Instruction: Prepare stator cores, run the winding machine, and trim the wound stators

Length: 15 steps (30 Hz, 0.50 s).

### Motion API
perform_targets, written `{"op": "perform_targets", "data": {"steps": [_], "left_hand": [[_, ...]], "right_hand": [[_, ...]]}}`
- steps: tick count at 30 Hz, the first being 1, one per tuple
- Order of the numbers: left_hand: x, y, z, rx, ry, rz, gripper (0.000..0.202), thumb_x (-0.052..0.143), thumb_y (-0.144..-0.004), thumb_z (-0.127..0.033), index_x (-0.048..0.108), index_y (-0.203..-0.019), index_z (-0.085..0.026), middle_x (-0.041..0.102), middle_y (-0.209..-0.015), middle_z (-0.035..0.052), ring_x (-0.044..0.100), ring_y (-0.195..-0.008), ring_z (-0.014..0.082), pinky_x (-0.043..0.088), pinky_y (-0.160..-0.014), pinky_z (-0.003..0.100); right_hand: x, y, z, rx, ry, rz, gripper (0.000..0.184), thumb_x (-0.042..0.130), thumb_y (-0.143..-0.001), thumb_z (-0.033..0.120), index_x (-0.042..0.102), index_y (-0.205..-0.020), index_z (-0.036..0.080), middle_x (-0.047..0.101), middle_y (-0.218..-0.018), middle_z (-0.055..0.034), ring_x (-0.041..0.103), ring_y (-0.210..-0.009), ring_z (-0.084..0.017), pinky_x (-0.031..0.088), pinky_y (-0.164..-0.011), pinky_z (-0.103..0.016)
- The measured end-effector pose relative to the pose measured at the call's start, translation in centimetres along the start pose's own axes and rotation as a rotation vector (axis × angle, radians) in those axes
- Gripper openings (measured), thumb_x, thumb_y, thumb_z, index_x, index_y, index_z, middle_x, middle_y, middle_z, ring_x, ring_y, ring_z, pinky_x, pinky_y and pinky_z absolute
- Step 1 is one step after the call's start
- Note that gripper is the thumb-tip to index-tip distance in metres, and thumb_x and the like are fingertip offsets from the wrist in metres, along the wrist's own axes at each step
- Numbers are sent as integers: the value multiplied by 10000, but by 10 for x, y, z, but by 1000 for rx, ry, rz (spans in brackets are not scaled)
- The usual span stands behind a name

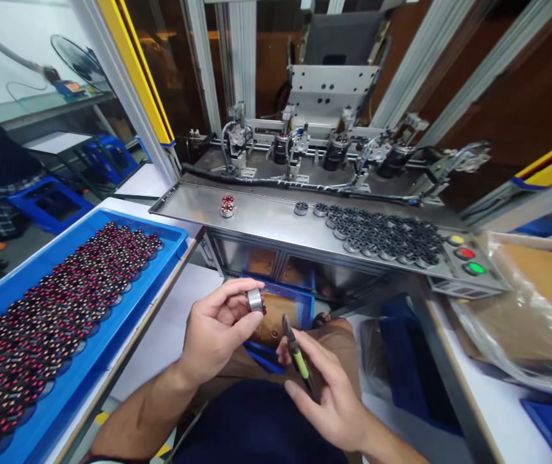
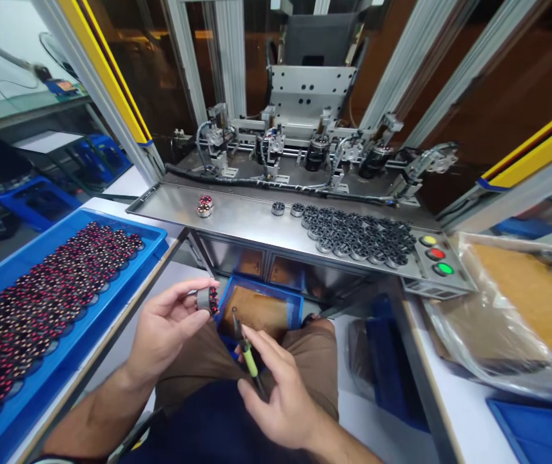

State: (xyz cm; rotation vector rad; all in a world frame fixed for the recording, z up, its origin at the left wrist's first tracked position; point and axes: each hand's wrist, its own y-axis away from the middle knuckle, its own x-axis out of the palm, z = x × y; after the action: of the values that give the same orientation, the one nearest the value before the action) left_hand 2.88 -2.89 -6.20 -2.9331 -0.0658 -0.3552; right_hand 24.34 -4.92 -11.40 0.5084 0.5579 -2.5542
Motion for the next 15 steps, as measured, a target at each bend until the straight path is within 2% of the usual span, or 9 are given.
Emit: {"op": "perform_targets", "data": {"steps": [2,4,9,15], "left_hand": [[0,2,-2,1,-17,-3,341,725,-805,-114,701,-1112,-261,709,-1101,36,685,-949,130,533,-887,206],[-1,3,-4,0,-27,-2,341,722,-806,-112,701,-1112,-261,702,-1096,35,683,-963,138,535,-899,216],[-2,5,-6,-3,-40,-1,334,723,-796,-97,711,-1093,-248,684,-1099,42,682,-954,143,542,-886,215],[-2,5,-5,-5,-35,16,347,719,-797,-88,703,-1101,-256,681,-1109,40,681,-954,144,546,-884,217]], "right_hand": [[-1,-7,2,-85,46,-6,730,598,-789,114,364,-1468,242,603,-1300,-124,587,-1198,-268,504,-1009,-388],[1,-14,4,-126,11,12,740,582,-771,97,373,-1466,239,605,-1298,-116,596,-1175,-255,494,-1015,-377],[5,-26,10,-139,-154,36,737,557,-760,79,391,-1456,257,665,-1081,-83,649,-925,-215,545,-858,-345],[5,-25,11,-137,-192,27,759,547,-758,52,382,-1456,300,635,-970,-57,645,-851,-203,547,-806,-351]]}}
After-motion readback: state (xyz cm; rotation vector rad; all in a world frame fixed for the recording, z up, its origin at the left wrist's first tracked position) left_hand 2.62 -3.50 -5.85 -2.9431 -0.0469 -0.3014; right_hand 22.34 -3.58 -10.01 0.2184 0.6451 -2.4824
